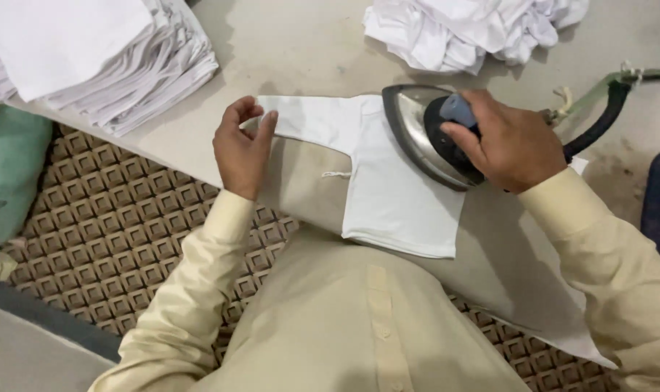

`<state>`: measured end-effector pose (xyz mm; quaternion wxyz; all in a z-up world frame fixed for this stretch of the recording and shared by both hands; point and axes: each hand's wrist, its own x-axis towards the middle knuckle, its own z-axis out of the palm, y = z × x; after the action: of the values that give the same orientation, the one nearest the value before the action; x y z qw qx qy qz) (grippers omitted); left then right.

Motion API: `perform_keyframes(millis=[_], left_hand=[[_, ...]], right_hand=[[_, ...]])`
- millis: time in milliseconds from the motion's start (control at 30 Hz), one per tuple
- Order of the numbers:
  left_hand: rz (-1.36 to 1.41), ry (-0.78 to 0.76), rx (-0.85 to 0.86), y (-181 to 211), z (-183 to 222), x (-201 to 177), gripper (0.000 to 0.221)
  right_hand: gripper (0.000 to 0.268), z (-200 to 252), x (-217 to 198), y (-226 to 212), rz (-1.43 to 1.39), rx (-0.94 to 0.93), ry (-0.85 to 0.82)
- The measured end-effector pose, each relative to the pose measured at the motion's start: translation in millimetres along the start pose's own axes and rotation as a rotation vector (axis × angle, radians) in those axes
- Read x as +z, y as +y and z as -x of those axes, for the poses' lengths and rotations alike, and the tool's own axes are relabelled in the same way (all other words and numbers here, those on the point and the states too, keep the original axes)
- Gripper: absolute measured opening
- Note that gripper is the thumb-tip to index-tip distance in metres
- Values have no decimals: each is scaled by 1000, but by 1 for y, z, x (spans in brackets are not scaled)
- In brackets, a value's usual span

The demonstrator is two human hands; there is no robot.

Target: Ironing and folding baby onesies on a workbench in a factory setting.

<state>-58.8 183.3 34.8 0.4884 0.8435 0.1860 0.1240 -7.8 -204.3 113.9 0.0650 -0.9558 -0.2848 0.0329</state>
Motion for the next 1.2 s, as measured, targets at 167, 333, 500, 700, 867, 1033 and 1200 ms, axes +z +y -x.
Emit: perform_keyframes(millis=[167, 333, 500, 700, 867, 1033, 1200], left_hand=[[-181, -167, -173, 2, -24, -4, 49], [-474, -200, -140, 5, -19, -6, 31], [-105, -209, -207, 7, -25, -13, 14], [126, -452, -65, -19, -44, -23, 32], [67, -510, -92, -26, -46, -46, 40], [56, -450, -114, -25, -39, -49, 43], [12, -284, -4, -48, -41, -65, 39]], right_hand=[[50, -45, -15, -32, -58, -38, -237], [55, -61, -12, -29, -8, -122, -251], [55, -59, -2, -18, 76, -267, -48], [51, -67, 3, -12, 36, -380, -95], [44, -88, -4, -33, 65, -455, -197], [46, -120, -5, -85, 46, -503, -312], [42, -143, -2, -131, -89, -516, -127]])
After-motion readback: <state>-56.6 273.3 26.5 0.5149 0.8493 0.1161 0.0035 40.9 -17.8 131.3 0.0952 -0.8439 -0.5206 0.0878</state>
